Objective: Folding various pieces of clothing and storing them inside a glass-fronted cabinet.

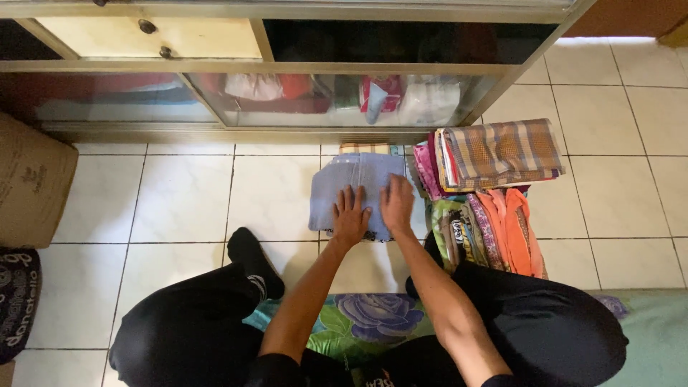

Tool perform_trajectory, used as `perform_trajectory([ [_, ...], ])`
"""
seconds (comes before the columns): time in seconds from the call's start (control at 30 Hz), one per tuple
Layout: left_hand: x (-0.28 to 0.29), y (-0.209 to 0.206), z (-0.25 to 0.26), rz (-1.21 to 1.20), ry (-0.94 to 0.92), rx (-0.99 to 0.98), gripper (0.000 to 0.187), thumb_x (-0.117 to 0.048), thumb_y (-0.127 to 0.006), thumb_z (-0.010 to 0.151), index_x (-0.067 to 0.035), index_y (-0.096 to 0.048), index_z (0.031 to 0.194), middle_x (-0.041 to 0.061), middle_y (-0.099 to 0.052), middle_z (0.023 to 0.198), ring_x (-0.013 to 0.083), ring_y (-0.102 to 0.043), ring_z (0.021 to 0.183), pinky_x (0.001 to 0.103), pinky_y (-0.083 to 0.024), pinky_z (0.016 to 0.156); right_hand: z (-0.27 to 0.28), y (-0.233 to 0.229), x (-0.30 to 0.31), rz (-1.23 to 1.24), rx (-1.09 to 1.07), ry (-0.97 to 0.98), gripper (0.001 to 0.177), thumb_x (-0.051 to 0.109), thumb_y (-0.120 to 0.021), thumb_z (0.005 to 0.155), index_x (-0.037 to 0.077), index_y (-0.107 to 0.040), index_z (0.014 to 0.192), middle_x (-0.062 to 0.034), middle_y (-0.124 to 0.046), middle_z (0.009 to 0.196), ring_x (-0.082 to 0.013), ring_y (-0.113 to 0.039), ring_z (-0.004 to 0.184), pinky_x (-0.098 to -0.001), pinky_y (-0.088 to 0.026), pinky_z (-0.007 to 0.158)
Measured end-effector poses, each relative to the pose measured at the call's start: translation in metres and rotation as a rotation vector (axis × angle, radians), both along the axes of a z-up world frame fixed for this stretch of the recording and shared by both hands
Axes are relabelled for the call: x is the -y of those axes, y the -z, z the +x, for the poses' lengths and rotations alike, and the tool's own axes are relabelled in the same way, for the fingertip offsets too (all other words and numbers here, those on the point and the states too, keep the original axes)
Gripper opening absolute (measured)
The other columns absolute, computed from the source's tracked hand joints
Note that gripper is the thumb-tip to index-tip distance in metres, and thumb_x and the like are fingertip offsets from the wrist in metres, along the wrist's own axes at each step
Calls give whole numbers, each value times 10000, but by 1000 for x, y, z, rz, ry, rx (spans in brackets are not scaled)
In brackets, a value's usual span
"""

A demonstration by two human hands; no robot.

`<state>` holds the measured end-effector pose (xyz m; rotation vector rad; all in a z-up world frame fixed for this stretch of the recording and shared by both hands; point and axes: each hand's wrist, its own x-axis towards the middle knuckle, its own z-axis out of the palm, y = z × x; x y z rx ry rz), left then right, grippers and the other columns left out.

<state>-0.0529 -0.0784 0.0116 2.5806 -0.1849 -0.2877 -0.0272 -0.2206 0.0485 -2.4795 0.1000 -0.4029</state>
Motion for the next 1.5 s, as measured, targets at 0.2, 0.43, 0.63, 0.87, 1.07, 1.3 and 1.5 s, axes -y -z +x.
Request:
perform_trajectory([
  [0.2, -4, 2, -11, 65, 0, -18, 712, -321, -468, 1054, -186, -153, 1678, 183, -98, 1730, 410, -107, 1590, 592, -303, 1201, 19, 50, -44, -189, -32, -102, 515, 446, -506, 1087, 155, -506, 1512, -222, -423, 1582, -464, -312, 1495, -770, -264, 1079],
  [0.43, -7, -7, -15, -29, -80, -67, 536, -371, -318, 1109, -273, -286, 1634, 126, -271, 1667, 363, -221, 1552, 585, -368, 1144, 30, 58, -19, -150, -115, -281, 485, 427, -346, 1140, 276, -413, 1596, -92, -253, 1705, -364, -160, 1569, -716, -171, 1174],
  [0.63, -43, 64, 32, -365, -392, 231, 277, -159, -517, 979, -79, -645, 1211, 191, -650, 1029, 447, -652, 999, 509, -519, 826, 28, 38, -50, -298, -164, -146, 554, 240, -565, 974, 192, -460, 1516, -181, -319, 1663, -433, -203, 1553, -757, -216, 1122],
  [0.87, -65, 67, 89, -196, -426, 59, 419, -258, -587, 947, -187, -574, 1360, 155, -576, 1305, 418, -607, 1187, 560, -522, 958, 24, 15, -48, -365, -171, -195, 555, 338, -480, 1047, 177, -401, 1573, -167, -253, 1690, -419, -150, 1567, -718, -200, 1162],
  [1.07, -101, 160, 140, -275, -713, -369, 663, -548, -608, 947, -128, -434, 1430, 275, -540, 1329, 523, -574, 1251, 683, -498, 974, 26, 19, -47, -344, -109, -188, 544, 303, -467, 1061, 190, -403, 1589, -152, -258, 1692, -406, -164, 1562, -690, -200, 1170],
  [1.3, -148, 85, 139, -839, -801, -808, 915, -716, -782, 785, -221, -540, 1515, 169, -540, 1517, 384, -499, 1416, 552, -320, 1185, 25, 12, -49, -286, -168, -181, 524, 310, -448, 1075, 192, -401, 1583, -131, -251, 1697, -378, -149, 1570, -669, -152, 1197],
  [1.5, -131, -69, 120, -1185, -753, -912, 1104, -511, -819, 816, -113, -236, 1664, 197, -102, 1731, 396, -39, 1594, 567, -21, 1280, 26, 18, -50, -252, -157, -175, 521, 313, -435, 1082, 199, -390, 1589, -114, -218, 1711, -359, -124, 1577, -656, -120, 1208],
])
